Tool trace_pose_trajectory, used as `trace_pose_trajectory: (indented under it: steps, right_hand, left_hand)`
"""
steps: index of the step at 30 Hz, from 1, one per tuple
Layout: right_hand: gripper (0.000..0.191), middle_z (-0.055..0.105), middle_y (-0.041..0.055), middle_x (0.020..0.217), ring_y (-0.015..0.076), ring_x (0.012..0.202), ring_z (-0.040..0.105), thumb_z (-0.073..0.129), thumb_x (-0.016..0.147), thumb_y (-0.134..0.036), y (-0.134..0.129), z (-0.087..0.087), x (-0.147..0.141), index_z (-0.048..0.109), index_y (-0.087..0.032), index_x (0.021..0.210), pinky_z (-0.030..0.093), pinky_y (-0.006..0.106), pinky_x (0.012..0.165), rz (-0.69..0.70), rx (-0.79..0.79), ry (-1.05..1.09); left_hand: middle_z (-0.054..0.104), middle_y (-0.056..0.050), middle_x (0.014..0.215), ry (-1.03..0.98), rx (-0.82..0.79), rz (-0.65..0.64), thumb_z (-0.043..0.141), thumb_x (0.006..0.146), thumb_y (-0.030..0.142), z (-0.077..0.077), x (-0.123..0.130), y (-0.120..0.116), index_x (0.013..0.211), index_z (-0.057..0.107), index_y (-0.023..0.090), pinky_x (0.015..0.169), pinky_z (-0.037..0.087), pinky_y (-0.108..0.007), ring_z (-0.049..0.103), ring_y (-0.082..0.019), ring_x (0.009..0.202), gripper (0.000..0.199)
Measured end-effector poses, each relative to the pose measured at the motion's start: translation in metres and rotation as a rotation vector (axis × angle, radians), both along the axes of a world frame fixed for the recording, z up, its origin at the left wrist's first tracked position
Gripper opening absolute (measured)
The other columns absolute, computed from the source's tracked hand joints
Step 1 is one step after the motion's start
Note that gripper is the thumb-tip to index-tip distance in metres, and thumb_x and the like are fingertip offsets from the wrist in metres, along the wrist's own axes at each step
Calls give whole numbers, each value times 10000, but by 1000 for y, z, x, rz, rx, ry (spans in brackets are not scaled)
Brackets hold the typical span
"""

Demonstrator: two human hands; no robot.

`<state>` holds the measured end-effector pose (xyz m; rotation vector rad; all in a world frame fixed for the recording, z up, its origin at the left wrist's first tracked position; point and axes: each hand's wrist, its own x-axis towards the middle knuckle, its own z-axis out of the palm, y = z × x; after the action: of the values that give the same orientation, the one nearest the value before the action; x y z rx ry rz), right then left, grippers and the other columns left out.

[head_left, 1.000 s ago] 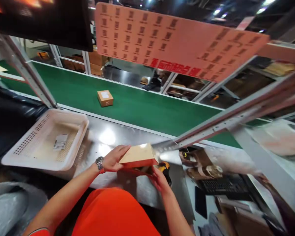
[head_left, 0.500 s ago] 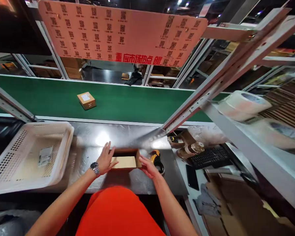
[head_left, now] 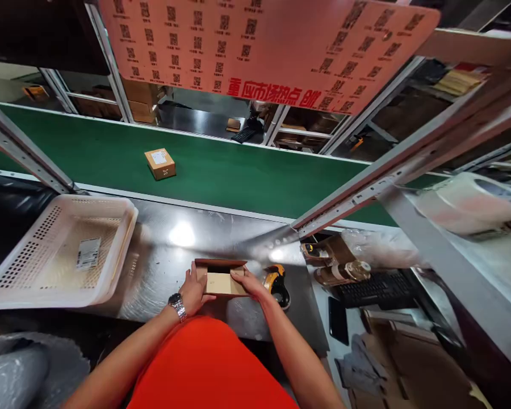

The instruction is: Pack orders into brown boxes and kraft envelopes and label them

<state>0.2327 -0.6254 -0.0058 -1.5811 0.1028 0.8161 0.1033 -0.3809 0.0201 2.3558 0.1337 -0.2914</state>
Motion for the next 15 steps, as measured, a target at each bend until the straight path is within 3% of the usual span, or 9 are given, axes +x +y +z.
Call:
trace_pose_trajectory:
  steps: [2, 4, 7, 9, 11, 13, 15]
  right_hand:
    - [778, 867, 64, 1020, 292, 936, 821, 959, 629, -762, -5, 3, 4, 684, -270, 1165, 655, 404, 782, 8, 1, 47]
    - [776, 865, 82, 993, 308, 933, 826, 885, 661, -862, -8, 7, 7, 712, -267, 1128, 655, 408, 752, 12, 19, 98]
    - [777, 861, 110, 961, 341, 956, 824, 768, 728, -939, -9, 12, 6, 767, -254, 1096, 657, 427, 749, -41, 93, 174]
    - [753, 865, 100, 995, 338, 979, 813, 779, 750, -875, -9, 12, 0, 784, -244, 1162, 647, 414, 768, -110, 133, 185]
    - [767, 867, 69, 1099, 317, 1016, 800, 850, 717, -714, -11, 9, -8, 751, -254, 1323, 617, 365, 758, -151, 119, 162]
    - [895, 847, 47, 1246, 295, 1069, 786, 892, 657, -548, -15, 5, -15, 669, -290, 1485, 586, 319, 756, -158, 91, 143]
    - [1004, 807, 48, 1374, 287, 1119, 773, 897, 640, -484, -19, 1, -20, 593, -324, 1584, 578, 310, 782, -151, 82, 136]
  left_hand:
    - [420, -239, 1750, -68, -78, 97, 935, 821, 518, -9, 3, 0, 1304, 739, 206, 1284, 481, -674, 522, -500, 1568, 608]
    - [545, -220, 1580, -59, -151, 241, 985, 752, 523, -20, 7, 2, 1207, 709, 204, 1204, 558, -654, 653, -446, 1407, 621]
    - [630, -172, 1406, -11, -247, 508, 1072, 556, 470, -36, 13, 1, 1338, 587, 205, 1160, 584, -644, 691, -416, 1312, 958]
    - [621, -209, 1471, -16, -337, 622, 1075, 514, 461, -44, 14, -3, 1499, 468, 185, 1210, 547, -639, 649, -434, 1402, 1189]
    - [603, -262, 1555, 7, -448, 671, 1039, 576, 493, -50, 13, -7, 1579, 399, 161, 1233, 530, -621, 640, -441, 1447, 1235]
    - [641, -266, 1562, 38, -537, 684, 983, 671, 520, -53, 11, -10, 1586, 428, 163, 1223, 540, -595, 684, -424, 1415, 1129]
    - [726, -233, 1489, 28, -596, 664, 905, 778, 531, -54, 11, -11, 1553, 508, 175, 1192, 566, -548, 743, -382, 1336, 941]
